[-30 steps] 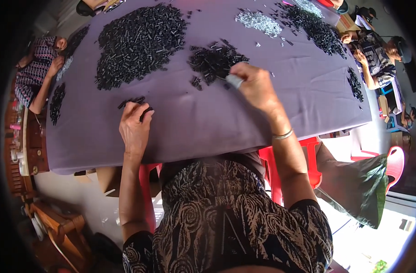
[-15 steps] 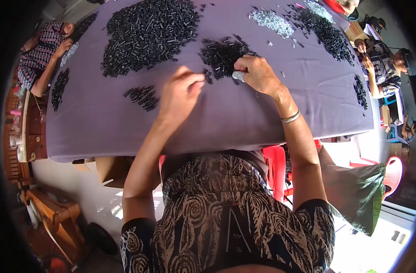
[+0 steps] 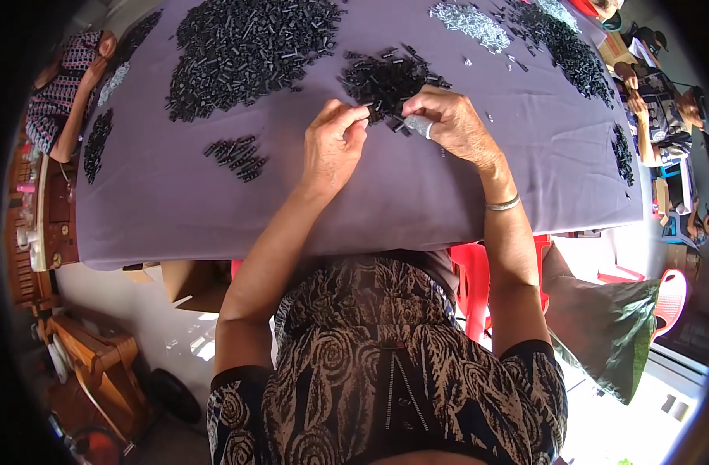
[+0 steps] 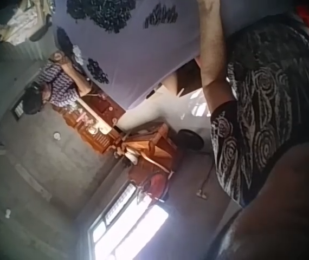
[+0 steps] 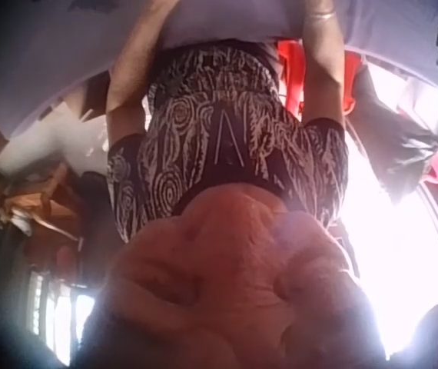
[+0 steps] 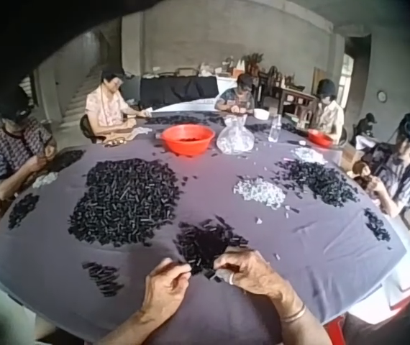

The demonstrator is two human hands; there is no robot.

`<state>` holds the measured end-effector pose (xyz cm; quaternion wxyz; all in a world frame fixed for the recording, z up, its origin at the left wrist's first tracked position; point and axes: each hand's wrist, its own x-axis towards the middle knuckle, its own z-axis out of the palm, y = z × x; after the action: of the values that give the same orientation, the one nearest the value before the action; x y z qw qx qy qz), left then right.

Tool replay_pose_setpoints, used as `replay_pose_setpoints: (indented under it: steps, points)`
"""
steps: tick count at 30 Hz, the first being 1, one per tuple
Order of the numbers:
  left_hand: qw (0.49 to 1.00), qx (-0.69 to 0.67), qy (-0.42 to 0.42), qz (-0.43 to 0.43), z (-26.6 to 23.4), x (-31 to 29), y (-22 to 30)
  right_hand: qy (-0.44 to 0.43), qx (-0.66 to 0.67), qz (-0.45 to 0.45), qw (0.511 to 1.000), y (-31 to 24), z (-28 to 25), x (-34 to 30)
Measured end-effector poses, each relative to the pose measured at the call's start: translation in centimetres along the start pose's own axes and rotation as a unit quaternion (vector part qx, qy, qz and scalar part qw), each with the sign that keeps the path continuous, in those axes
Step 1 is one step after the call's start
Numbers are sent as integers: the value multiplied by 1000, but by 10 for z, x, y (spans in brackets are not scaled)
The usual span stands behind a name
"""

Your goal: Sorting small black plastic parts from a table and placing them into a small clear plastic bag.

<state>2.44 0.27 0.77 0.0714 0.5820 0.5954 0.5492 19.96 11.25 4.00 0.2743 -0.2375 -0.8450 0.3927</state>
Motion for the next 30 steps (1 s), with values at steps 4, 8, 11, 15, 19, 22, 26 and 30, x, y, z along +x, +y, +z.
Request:
replay_pose_setpoints:
  steps: [4, 8, 11, 15, 19, 22, 26, 30]
  points:
    - [1000, 7, -15, -7, -4, 0, 3, -54, -135, -17, 989, -13, 11, -1]
    - [999, -25, -13, 25, 0, 0, 6, -44, -201, -21, 978, -14, 17, -1]
    - [997, -48, -19, 51, 3, -1, 5, -32, -217, -12, 976, -14, 18, 0]
    - [994, -94, -46, 18, 3, -4, 10, 38, -108, -38, 993, -16, 18, -1]
    - [956, -272, -80, -76, 5, -5, 4, 80, -75, -65, 992, -26, 22, -4]
    - [927, -322, -120, -150, 0, -4, 3, 89, -73, -88, 989, -23, 24, -4]
    - [916, -338, -107, -190, -1, -1, 6, 81, -54, -112, 989, -25, 25, -2]
    - [932, -318, -77, -154, 5, -4, -4, 99, -63, -150, 982, -20, 30, 1]
